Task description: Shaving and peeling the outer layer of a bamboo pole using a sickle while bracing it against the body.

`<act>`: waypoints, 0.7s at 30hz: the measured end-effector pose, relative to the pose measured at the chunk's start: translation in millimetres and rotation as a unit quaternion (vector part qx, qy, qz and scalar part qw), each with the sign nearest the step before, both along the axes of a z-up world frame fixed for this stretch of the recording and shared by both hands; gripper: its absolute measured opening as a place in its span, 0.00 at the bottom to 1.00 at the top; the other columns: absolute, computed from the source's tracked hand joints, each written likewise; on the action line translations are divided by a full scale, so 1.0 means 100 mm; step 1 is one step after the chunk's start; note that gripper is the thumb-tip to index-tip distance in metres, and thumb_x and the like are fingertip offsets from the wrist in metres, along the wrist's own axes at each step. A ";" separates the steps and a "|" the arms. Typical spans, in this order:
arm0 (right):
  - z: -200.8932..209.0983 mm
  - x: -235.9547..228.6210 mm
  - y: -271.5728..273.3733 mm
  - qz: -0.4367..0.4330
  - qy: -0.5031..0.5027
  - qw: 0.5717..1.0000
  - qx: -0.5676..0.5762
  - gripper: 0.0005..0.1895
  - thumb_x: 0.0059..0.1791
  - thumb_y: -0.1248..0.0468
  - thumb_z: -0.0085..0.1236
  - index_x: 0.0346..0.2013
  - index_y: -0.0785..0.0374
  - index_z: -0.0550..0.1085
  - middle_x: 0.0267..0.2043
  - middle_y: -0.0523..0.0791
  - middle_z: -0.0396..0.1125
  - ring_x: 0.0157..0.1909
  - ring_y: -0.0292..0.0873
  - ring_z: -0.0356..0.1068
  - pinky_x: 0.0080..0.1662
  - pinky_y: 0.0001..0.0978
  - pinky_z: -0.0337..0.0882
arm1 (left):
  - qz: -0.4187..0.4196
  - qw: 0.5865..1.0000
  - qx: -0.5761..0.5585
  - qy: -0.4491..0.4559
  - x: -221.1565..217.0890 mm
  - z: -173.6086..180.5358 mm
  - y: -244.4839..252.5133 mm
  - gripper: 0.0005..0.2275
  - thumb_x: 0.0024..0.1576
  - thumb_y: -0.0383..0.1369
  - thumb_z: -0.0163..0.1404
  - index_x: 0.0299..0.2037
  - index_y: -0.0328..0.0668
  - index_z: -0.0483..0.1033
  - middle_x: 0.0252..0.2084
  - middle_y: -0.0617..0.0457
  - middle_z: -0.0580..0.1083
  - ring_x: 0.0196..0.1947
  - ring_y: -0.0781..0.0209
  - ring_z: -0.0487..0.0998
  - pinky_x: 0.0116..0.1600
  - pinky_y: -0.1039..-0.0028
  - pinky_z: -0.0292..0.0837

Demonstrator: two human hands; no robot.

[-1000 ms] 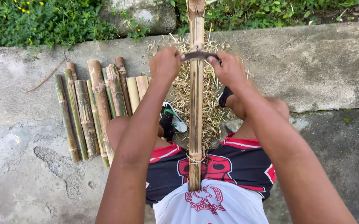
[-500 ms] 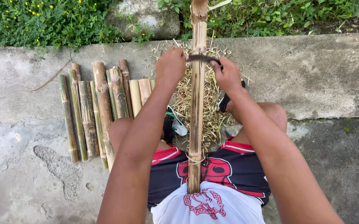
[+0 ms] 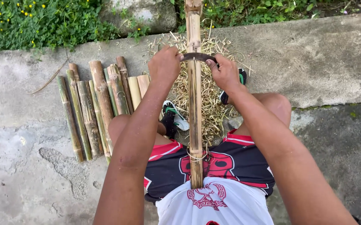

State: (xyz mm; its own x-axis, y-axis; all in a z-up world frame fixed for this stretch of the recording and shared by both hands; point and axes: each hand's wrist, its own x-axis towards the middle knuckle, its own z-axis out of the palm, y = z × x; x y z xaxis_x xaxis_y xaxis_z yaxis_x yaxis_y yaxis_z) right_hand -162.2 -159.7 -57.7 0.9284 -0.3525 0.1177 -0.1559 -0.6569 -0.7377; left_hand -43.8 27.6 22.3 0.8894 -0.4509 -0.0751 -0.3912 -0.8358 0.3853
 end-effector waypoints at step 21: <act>0.21 -1.51 0.28 0.161 0.113 0.980 0.028 0.21 0.54 0.49 0.54 0.29 0.64 0.75 0.23 0.54 0.66 0.28 0.57 0.69 0.33 0.49 0.66 | -0.007 0.984 -0.066 0.163 -1.69 0.08 0.88 0.08 0.59 0.37 0.50 0.36 0.44 0.78 0.35 0.41 0.78 0.37 0.37 0.80 0.40 0.48 0.72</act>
State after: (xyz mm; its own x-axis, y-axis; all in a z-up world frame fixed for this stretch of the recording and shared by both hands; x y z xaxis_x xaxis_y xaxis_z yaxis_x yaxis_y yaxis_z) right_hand -313.1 -131.8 -36.5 0.9926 -0.0368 -0.1154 -0.1109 -0.6591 -0.7438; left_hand -212.4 115.5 30.2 0.8220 -0.4871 -0.2950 -0.2394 -0.7656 0.5971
